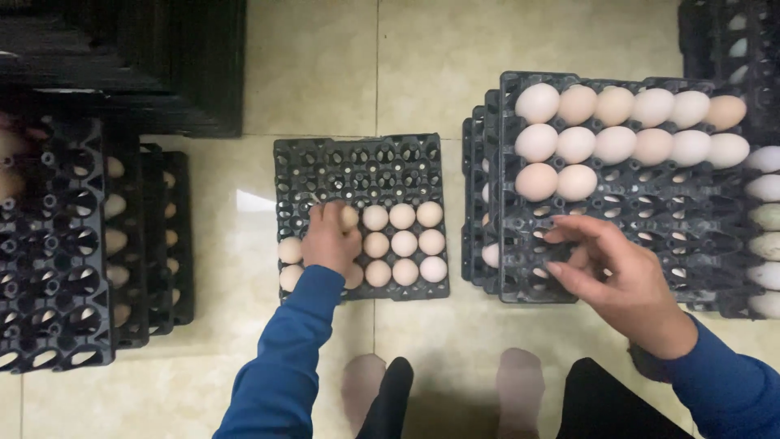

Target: A person is seen transferring eggs from various trays into a single tray to organize them into rows.

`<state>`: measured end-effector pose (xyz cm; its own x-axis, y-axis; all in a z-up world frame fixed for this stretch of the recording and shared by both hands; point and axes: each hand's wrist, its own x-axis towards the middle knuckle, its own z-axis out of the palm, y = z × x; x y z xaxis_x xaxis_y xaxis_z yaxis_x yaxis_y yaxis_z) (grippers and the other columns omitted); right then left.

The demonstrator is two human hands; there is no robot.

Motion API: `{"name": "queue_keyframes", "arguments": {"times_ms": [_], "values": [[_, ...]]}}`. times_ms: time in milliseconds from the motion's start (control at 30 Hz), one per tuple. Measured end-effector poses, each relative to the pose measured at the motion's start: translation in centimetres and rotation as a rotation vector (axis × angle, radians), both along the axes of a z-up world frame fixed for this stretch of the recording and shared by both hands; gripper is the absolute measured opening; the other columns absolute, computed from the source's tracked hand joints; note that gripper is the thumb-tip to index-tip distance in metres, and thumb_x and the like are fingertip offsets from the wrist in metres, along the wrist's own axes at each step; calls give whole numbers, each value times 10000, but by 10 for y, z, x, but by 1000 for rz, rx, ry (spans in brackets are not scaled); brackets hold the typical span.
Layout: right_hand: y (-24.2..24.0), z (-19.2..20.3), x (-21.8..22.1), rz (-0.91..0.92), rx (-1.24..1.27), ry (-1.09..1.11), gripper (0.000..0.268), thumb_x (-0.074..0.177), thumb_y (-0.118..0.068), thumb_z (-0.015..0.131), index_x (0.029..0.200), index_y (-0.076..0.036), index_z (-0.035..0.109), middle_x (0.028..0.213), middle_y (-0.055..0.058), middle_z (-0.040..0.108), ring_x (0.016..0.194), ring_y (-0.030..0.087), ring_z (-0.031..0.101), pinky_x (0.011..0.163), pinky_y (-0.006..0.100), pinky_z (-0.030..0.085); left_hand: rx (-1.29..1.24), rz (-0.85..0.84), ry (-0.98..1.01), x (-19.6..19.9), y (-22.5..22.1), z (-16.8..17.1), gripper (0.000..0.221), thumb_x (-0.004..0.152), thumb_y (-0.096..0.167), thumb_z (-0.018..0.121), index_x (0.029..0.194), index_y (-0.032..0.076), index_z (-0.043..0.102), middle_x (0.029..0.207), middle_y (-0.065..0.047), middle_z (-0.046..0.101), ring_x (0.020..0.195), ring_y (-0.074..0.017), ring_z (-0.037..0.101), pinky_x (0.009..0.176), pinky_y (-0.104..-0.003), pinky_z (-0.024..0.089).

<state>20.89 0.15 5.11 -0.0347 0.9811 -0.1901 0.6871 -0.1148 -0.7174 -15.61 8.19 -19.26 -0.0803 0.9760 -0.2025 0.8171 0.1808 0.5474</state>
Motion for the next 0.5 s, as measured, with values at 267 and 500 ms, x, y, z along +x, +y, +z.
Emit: {"name": "queue_keyframes", "arguments": {"times_ms": [267,500], "values": [[23,0,37,-72,131,-87,492,888,-111,740,1348,-41,581,1152,83,741,646,105,591,622,255,531,199,-118,170,3,-3,-37,520,753,191,701,1264,127,631,1109,-178,576,891,-424,626,784,-551,549],[52,-21,54,-187,94,-326,390,933,-255,737,1297,-151,643,1114,-15,742,778,142,616,815,316,480,236,-152,248,4,-11,-10,619,785,311,714,1379,168,614,1183,-172,581,876,-414,626,778,-547,511]]}}
